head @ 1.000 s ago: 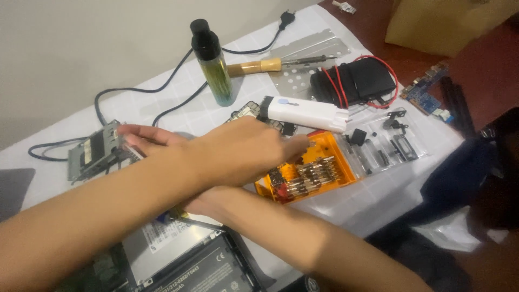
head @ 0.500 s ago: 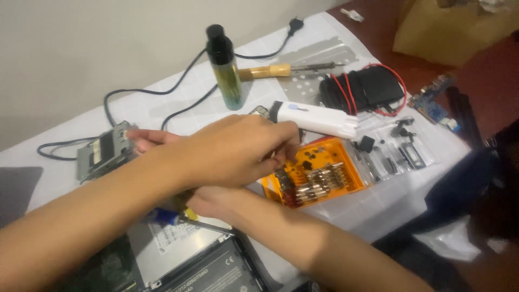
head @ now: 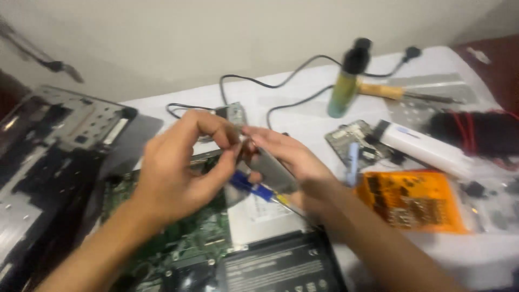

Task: The person is repairing a laptop by preparing a heatsink with a thermal pad and installing it onto the motherboard, followed by using a screwdriver to secure components.

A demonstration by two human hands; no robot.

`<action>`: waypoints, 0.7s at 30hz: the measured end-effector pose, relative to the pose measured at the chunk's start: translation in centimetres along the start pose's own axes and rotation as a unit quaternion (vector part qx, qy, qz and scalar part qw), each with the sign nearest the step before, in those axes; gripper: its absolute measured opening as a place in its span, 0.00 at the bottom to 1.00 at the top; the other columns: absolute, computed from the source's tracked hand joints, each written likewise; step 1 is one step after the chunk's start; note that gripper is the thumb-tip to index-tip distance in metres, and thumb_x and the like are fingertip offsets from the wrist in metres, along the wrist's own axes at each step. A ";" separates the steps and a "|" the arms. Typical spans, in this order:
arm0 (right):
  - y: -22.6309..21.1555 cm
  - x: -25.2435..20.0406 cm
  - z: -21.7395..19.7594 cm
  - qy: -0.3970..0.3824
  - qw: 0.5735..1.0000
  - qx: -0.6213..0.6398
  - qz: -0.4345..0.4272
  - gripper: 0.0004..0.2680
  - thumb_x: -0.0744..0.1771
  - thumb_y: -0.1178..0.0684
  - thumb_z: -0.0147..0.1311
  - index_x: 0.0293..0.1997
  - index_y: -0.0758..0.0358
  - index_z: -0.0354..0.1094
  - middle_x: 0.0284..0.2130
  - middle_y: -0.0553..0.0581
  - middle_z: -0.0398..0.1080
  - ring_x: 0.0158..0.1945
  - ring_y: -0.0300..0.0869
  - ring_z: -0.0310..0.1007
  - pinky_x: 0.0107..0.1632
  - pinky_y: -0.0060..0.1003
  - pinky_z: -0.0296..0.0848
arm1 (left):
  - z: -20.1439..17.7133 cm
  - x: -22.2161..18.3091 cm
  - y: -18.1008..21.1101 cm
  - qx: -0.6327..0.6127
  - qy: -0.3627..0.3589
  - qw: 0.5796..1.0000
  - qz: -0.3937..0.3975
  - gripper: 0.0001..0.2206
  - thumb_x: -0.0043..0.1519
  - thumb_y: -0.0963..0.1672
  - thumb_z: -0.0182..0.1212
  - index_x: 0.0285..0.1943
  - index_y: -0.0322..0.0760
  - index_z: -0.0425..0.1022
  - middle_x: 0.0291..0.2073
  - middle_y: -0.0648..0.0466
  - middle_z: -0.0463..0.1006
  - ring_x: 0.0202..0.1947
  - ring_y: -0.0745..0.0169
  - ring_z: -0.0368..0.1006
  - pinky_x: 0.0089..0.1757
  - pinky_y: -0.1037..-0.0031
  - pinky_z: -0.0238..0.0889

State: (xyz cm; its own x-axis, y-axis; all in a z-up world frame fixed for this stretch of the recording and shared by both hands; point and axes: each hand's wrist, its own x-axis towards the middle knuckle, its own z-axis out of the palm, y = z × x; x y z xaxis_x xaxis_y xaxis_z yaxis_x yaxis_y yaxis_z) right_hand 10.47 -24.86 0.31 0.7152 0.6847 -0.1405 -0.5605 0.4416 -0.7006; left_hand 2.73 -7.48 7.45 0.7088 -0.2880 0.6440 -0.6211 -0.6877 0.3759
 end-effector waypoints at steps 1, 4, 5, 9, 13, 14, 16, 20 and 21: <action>-0.1 -0.2 0.0 -0.046 0.999 -0.009 0.025 0.11 0.69 0.53 0.53 0.55 0.68 0.66 0.34 0.55 0.72 0.30 0.38 0.73 0.31 0.28 0.72 | 0.1 -0.8 -0.5 -0.024 0.017 0.999 -0.020 0.07 0.63 0.38 0.61 0.40 0.37 0.66 0.37 0.54 0.79 0.39 0.63 0.78 0.43 0.76 0.68; 0.0 -0.6 0.4 -0.057 0.994 -0.069 0.061 0.09 0.68 0.56 0.54 0.50 0.70 0.71 0.33 0.56 0.74 0.29 0.39 0.73 0.32 0.29 0.73 | 0.8 -2.3 -2.1 -0.059 0.051 0.997 -0.013 0.07 0.61 0.35 0.60 0.40 0.34 0.66 0.36 0.49 0.77 0.37 0.59 0.76 0.42 0.75 0.71; 0.0 -0.7 0.5 -0.019 0.991 -0.115 0.066 0.09 0.67 0.58 0.56 0.50 0.71 0.74 0.35 0.57 0.75 0.31 0.40 0.74 0.35 0.32 0.76 | 1.2 -2.6 -2.6 -0.070 0.061 0.995 0.019 0.06 0.60 0.34 0.60 0.39 0.31 0.66 0.35 0.46 0.76 0.37 0.57 0.76 0.41 0.75 0.74; 0.0 -1.1 0.8 -0.046 0.988 -0.141 0.050 0.07 0.67 0.57 0.57 0.46 0.71 0.75 0.31 0.58 0.75 0.27 0.40 0.74 0.33 0.29 0.75 | 0.7 -2.8 -2.3 -0.086 0.063 0.994 0.013 0.06 0.60 0.33 0.57 0.39 0.32 0.66 0.36 0.47 0.76 0.39 0.56 0.76 0.44 0.73 0.73; 0.1 -1.3 1.4 0.021 0.986 -0.164 0.007 0.10 0.66 0.59 0.57 0.50 0.74 0.76 0.32 0.62 0.76 0.28 0.42 0.74 0.30 0.30 0.73 | 0.5 -2.9 -2.2 -0.091 0.063 0.994 0.014 0.06 0.60 0.33 0.58 0.37 0.32 0.68 0.35 0.48 0.78 0.38 0.57 0.78 0.42 0.75 0.75; 0.2 -1.3 1.6 0.060 0.983 -0.174 -0.001 0.11 0.65 0.60 0.57 0.49 0.75 0.77 0.34 0.64 0.77 0.28 0.44 0.74 0.32 0.31 0.73 | 0.5 -2.9 -2.2 -0.088 0.063 0.994 0.016 0.07 0.61 0.33 0.58 0.36 0.32 0.68 0.35 0.48 0.78 0.37 0.58 0.79 0.42 0.75 0.76; 0.0 -1.3 1.6 0.035 0.983 -0.179 -0.007 0.10 0.66 0.60 0.57 0.49 0.74 0.77 0.33 0.63 0.77 0.29 0.43 0.74 0.33 0.31 0.74 | 0.4 -3.0 -2.4 -0.088 0.059 0.994 0.018 0.06 0.61 0.33 0.59 0.37 0.32 0.68 0.35 0.47 0.79 0.37 0.57 0.79 0.42 0.74 0.76; 0.0 -1.7 2.2 0.061 0.969 -0.238 -0.038 0.11 0.65 0.59 0.58 0.50 0.73 0.78 0.23 0.62 0.74 0.24 0.43 0.73 0.25 0.32 0.73 | 0.3 -3.2 -2.5 -0.083 0.054 0.995 0.003 0.06 0.62 0.34 0.59 0.36 0.33 0.69 0.34 0.50 0.81 0.37 0.59 0.80 0.41 0.75 0.76; 0.1 -1.8 2.4 0.062 0.969 -0.238 -0.038 0.11 0.65 0.59 0.58 0.50 0.73 0.78 0.23 0.62 0.74 0.24 0.43 0.73 0.25 0.32 0.73 | 0.4 -3.3 -2.5 -0.085 0.053 0.995 0.003 0.06 0.62 0.34 0.59 0.36 0.33 0.69 0.34 0.50 0.81 0.37 0.59 0.80 0.41 0.75 0.76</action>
State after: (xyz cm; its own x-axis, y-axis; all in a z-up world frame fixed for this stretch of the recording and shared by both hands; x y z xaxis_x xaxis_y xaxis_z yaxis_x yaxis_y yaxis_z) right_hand 8.13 -24.65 2.23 0.8076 0.5733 -0.1381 -0.2695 0.1505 -0.9512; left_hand 2.05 -5.07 4.16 0.6708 -0.2138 0.7101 -0.6792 -0.5615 0.4726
